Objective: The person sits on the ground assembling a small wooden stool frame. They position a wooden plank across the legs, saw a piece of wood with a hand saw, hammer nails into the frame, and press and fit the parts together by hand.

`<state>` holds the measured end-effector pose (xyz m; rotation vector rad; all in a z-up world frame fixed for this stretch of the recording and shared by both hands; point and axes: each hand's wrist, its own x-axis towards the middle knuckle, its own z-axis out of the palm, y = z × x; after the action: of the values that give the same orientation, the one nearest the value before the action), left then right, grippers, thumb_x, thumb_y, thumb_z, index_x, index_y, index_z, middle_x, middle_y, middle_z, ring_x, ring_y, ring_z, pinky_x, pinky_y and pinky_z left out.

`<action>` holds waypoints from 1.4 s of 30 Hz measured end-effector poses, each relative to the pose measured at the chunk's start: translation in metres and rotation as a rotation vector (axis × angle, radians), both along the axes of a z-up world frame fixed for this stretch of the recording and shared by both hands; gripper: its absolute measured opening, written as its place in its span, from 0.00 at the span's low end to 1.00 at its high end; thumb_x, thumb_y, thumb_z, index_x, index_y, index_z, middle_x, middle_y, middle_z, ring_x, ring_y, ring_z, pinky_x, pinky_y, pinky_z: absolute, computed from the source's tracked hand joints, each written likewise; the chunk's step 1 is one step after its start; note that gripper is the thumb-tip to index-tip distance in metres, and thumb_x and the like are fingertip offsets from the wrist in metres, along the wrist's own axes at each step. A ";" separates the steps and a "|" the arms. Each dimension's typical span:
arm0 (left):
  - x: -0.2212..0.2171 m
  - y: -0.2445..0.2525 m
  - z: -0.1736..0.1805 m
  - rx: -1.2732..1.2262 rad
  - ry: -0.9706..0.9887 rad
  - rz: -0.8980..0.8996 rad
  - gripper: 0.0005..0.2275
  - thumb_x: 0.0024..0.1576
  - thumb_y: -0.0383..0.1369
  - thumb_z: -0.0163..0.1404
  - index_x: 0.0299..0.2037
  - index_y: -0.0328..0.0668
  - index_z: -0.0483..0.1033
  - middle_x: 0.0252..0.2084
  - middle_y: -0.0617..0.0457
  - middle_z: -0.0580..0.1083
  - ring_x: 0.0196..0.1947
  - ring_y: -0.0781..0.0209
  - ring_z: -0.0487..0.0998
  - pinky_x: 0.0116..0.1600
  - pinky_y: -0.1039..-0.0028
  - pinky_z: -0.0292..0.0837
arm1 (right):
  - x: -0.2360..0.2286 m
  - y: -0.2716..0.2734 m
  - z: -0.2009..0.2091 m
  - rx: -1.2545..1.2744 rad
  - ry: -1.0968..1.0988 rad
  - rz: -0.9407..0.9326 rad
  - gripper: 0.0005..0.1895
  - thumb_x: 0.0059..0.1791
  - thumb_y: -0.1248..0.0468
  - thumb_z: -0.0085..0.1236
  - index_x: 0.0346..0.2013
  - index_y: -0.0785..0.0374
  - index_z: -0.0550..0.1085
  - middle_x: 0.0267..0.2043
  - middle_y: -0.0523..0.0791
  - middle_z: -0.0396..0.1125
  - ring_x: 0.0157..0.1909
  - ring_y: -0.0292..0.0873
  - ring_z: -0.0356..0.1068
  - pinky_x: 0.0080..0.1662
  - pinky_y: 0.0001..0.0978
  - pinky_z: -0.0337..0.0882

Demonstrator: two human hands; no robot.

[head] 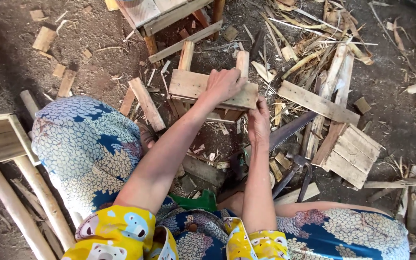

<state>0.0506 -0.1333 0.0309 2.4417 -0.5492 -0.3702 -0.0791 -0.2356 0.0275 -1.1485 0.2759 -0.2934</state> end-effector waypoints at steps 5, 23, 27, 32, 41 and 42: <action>-0.010 0.001 0.025 -0.006 0.059 -0.016 0.18 0.54 0.49 0.39 0.36 0.46 0.75 0.32 0.43 0.76 0.40 0.43 0.77 0.45 0.63 0.58 | 0.000 -0.012 -0.024 -0.085 0.032 0.029 0.10 0.47 0.59 0.57 0.42 0.55 0.71 0.42 0.38 0.63 0.48 0.34 0.59 0.57 0.39 0.60; -0.025 0.016 0.044 -0.113 -0.127 -0.192 0.20 0.51 0.48 0.51 0.49 0.49 0.68 0.44 0.46 0.69 0.52 0.46 0.67 0.62 0.40 0.41 | -0.016 -0.026 -0.006 0.116 0.163 -0.013 0.14 0.50 0.49 0.47 0.43 0.51 0.70 0.47 0.36 0.67 0.49 0.37 0.66 0.52 0.38 0.68; -0.038 0.024 0.048 0.093 -0.200 -0.250 0.40 0.38 0.61 0.56 0.60 0.55 0.59 0.51 0.44 0.67 0.60 0.44 0.60 0.60 0.28 0.30 | -0.020 -0.017 0.004 0.085 0.128 0.069 0.21 0.50 0.46 0.45 0.51 0.53 0.67 0.58 0.47 0.59 0.63 0.54 0.53 0.62 0.60 0.53; -0.045 0.030 0.018 0.140 -0.433 -0.113 0.35 0.39 0.55 0.59 0.56 0.55 0.62 0.44 0.47 0.67 0.53 0.47 0.65 0.58 0.26 0.34 | -0.010 0.005 0.034 -0.299 0.103 0.185 0.44 0.46 0.40 0.54 0.68 0.47 0.47 0.72 0.56 0.28 0.71 0.65 0.24 0.59 0.75 0.35; -0.069 0.035 0.026 0.095 -0.419 -0.024 0.35 0.44 0.48 0.62 0.60 0.55 0.59 0.62 0.43 0.58 0.67 0.44 0.51 0.63 0.32 0.34 | -0.002 0.009 0.020 -0.240 0.154 0.078 0.35 0.50 0.43 0.50 0.67 0.49 0.52 0.69 0.60 0.29 0.69 0.69 0.32 0.61 0.71 0.41; -0.071 0.035 0.026 0.089 -0.417 -0.011 0.35 0.44 0.48 0.62 0.60 0.55 0.59 0.62 0.43 0.58 0.67 0.44 0.51 0.63 0.32 0.34 | -0.001 0.005 0.009 -0.248 0.154 0.088 0.35 0.50 0.43 0.50 0.67 0.49 0.52 0.69 0.60 0.29 0.69 0.69 0.32 0.61 0.71 0.41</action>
<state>-0.0199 -0.0979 0.0566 2.6154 -0.7331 0.1199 -0.0802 -0.2311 0.0366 -1.4278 0.3296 -0.1638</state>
